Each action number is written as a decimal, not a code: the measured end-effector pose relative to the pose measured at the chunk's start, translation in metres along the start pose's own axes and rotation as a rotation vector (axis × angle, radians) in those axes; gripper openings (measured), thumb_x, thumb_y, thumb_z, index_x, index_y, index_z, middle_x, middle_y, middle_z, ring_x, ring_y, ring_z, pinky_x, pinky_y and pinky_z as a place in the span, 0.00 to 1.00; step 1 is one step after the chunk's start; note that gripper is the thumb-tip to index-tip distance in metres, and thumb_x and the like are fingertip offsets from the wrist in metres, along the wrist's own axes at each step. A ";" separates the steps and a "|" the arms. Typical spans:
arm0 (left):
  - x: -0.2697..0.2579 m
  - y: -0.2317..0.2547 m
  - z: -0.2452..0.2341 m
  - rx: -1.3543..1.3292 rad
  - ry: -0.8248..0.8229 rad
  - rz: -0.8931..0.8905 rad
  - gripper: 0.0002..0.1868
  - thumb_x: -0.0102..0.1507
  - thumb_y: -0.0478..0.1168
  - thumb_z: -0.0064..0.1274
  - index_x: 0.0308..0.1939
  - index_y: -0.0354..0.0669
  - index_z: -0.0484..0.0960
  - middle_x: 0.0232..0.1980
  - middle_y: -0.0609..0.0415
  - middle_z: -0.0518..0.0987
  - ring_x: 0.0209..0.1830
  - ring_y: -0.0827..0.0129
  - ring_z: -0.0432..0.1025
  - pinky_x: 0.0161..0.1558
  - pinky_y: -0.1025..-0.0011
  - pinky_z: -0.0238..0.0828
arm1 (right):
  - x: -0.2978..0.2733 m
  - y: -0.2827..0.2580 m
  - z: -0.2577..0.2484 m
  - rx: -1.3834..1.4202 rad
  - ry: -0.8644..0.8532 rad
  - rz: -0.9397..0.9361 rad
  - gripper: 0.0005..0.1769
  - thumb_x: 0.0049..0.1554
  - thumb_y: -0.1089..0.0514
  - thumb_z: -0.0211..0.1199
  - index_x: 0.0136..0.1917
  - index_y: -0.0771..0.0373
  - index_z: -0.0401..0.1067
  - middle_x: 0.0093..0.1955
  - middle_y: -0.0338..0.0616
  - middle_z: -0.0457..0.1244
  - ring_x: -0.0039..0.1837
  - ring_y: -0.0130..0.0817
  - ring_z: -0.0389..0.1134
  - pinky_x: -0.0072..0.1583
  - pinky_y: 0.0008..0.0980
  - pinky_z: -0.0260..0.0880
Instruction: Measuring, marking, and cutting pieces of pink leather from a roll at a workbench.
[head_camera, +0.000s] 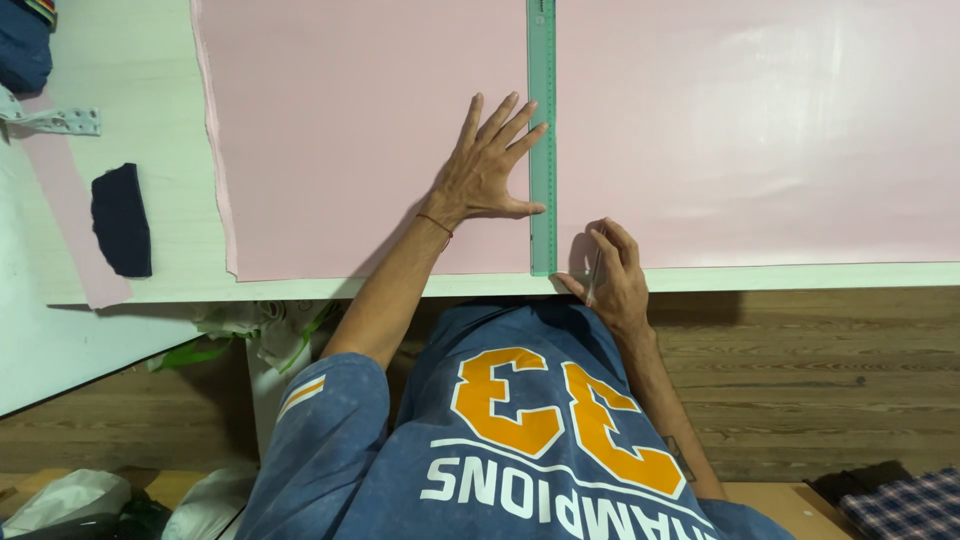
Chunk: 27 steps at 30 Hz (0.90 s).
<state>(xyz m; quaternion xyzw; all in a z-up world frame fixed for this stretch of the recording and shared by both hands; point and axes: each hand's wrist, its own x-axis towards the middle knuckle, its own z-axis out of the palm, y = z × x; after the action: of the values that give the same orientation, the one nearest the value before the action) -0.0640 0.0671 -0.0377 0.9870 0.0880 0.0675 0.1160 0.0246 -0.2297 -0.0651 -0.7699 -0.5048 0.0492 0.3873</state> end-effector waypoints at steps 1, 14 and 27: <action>-0.001 0.000 0.001 -0.001 0.000 -0.001 0.64 0.52 0.87 0.55 0.80 0.50 0.68 0.86 0.48 0.55 0.86 0.56 0.38 0.81 0.43 0.15 | -0.001 0.001 0.000 0.000 -0.002 0.000 0.47 0.49 0.44 0.82 0.73 0.64 0.64 0.75 0.57 0.55 0.76 0.52 0.62 0.71 0.46 0.73; -0.001 -0.006 0.007 0.020 0.031 0.032 0.66 0.53 0.91 0.50 0.79 0.48 0.69 0.85 0.46 0.55 0.86 0.55 0.38 0.81 0.43 0.15 | 0.000 0.002 0.000 0.018 -0.035 0.022 0.48 0.49 0.44 0.82 0.74 0.63 0.64 0.76 0.56 0.54 0.76 0.52 0.62 0.71 0.46 0.74; -0.001 -0.004 0.004 -0.007 0.026 0.024 0.65 0.54 0.90 0.51 0.79 0.47 0.70 0.85 0.45 0.55 0.86 0.54 0.39 0.80 0.41 0.15 | 0.001 0.003 -0.001 0.017 -0.033 0.007 0.49 0.49 0.42 0.81 0.74 0.64 0.63 0.75 0.56 0.54 0.75 0.51 0.63 0.69 0.44 0.76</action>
<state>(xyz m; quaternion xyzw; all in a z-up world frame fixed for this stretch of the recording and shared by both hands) -0.0645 0.0697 -0.0426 0.9866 0.0776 0.0821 0.1173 0.0276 -0.2295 -0.0661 -0.7674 -0.5082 0.0674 0.3851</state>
